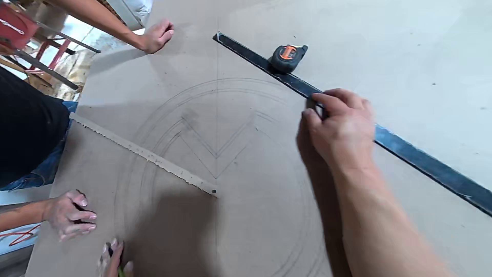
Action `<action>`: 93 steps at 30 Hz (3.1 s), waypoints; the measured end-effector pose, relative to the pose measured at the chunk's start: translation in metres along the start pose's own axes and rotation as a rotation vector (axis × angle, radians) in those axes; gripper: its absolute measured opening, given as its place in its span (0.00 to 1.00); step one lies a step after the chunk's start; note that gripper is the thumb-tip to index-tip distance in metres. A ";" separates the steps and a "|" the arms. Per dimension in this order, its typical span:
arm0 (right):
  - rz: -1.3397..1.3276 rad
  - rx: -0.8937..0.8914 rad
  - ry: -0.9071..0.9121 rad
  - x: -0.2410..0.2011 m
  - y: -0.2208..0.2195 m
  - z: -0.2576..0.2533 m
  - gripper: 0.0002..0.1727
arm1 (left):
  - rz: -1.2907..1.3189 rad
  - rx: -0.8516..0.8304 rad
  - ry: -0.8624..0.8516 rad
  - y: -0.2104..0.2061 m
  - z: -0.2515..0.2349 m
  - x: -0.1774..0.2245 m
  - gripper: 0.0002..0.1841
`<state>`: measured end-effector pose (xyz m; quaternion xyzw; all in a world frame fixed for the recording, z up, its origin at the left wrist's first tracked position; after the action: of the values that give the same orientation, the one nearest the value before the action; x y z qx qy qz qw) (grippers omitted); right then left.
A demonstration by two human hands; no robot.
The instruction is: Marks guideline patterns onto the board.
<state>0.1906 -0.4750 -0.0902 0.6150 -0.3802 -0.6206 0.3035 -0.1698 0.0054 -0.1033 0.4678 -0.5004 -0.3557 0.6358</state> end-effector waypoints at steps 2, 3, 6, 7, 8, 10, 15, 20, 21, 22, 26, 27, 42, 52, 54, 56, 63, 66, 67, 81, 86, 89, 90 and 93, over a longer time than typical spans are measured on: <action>-0.009 -0.002 -0.009 -0.011 -0.005 -0.002 0.17 | 0.009 0.005 -0.087 -0.001 -0.041 0.018 0.30; -0.013 -0.015 -0.033 -0.013 -0.002 -0.003 0.19 | -0.002 0.027 -0.109 -0.002 -0.058 0.028 0.30; 0.015 -0.068 -0.125 0.001 0.022 0.019 0.24 | -0.039 0.086 -0.126 -0.005 -0.080 0.045 0.29; 0.046 -0.081 -0.143 0.009 0.032 0.037 0.25 | -0.048 0.076 -0.115 -0.004 -0.080 0.045 0.29; 0.079 -0.090 -0.158 0.018 0.042 0.059 0.26 | -0.065 0.070 -0.102 -0.003 -0.079 0.043 0.29; 0.141 -0.116 -0.194 0.038 0.062 0.109 0.28 | -0.118 0.065 -0.098 -0.002 -0.080 0.038 0.29; 0.178 -0.410 -0.310 0.073 0.111 0.170 0.26 | -0.185 -0.051 -0.161 0.005 -0.098 0.068 0.29; 0.242 -0.661 -0.380 0.055 0.156 0.209 0.14 | -0.036 -0.355 -0.226 0.009 -0.148 0.169 0.26; 0.217 -0.647 -0.370 0.053 0.167 0.228 0.14 | -0.009 -0.381 -0.263 0.007 -0.150 0.188 0.26; 0.188 -0.612 -0.360 0.053 0.179 0.251 0.14 | 0.002 -0.406 -0.296 0.005 -0.150 0.204 0.26; -0.005 -0.319 -0.372 0.060 0.237 0.357 0.18 | 0.050 -0.446 -0.347 0.002 -0.130 0.227 0.27; 0.010 -0.233 -0.356 0.062 0.259 0.375 0.19 | 0.097 -0.403 -0.355 0.005 -0.124 0.225 0.26; 0.581 -0.280 0.487 0.128 0.338 -0.004 0.38 | 0.251 -0.157 -0.174 -0.019 -0.137 0.260 0.39; 0.513 -0.378 0.516 0.128 0.122 -0.257 0.43 | 0.089 0.066 -0.068 -0.065 -0.118 0.230 0.27; 0.294 -0.441 0.459 0.077 0.100 -0.210 0.36 | 0.108 0.082 -0.078 -0.061 -0.120 0.230 0.27; 0.125 -0.488 0.615 0.048 0.075 -0.142 0.38 | 0.134 0.077 -0.088 -0.056 -0.122 0.234 0.27; 0.007 -0.462 0.757 0.055 0.009 -0.091 0.35 | 0.150 0.114 -0.138 -0.063 -0.119 0.227 0.31; -0.046 -0.404 0.691 0.035 0.003 -0.102 0.32 | 0.195 0.161 -0.204 -0.063 -0.126 0.229 0.30; -0.051 -0.398 0.670 0.033 0.002 -0.101 0.33 | 0.209 0.181 -0.229 -0.063 -0.130 0.230 0.29; -0.066 -0.453 0.905 -0.001 -0.021 -0.106 0.20 | 0.339 0.227 -0.193 -0.054 -0.166 0.237 0.15; -0.097 -0.482 0.982 -0.003 -0.025 -0.112 0.19 | 0.333 0.219 -0.139 -0.054 -0.162 0.233 0.14; -0.117 -0.474 1.019 0.012 -0.034 -0.125 0.23 | 0.365 0.220 -0.169 -0.053 -0.160 0.231 0.15; -0.108 -0.459 1.010 0.018 -0.039 -0.131 0.25 | 0.358 0.219 -0.172 -0.054 -0.159 0.232 0.15; -0.085 -0.427 0.949 0.026 -0.053 -0.140 0.31 | 0.337 0.220 -0.178 -0.054 -0.158 0.233 0.15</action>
<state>0.3332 -0.4831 -0.1425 0.7679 -0.0405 -0.3491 0.5355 0.0417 -0.1882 -0.0938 0.4109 -0.6616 -0.2276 0.5846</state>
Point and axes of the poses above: each hand's wrist, its own z-axis away from the middle knuckle, its own y-axis out of the back of the hand, x = y × z, the point moved 1 cm from there along -z, towards the middle knuckle, and after that the axes turned 10 degrees about -x, right-handed, at the moved point
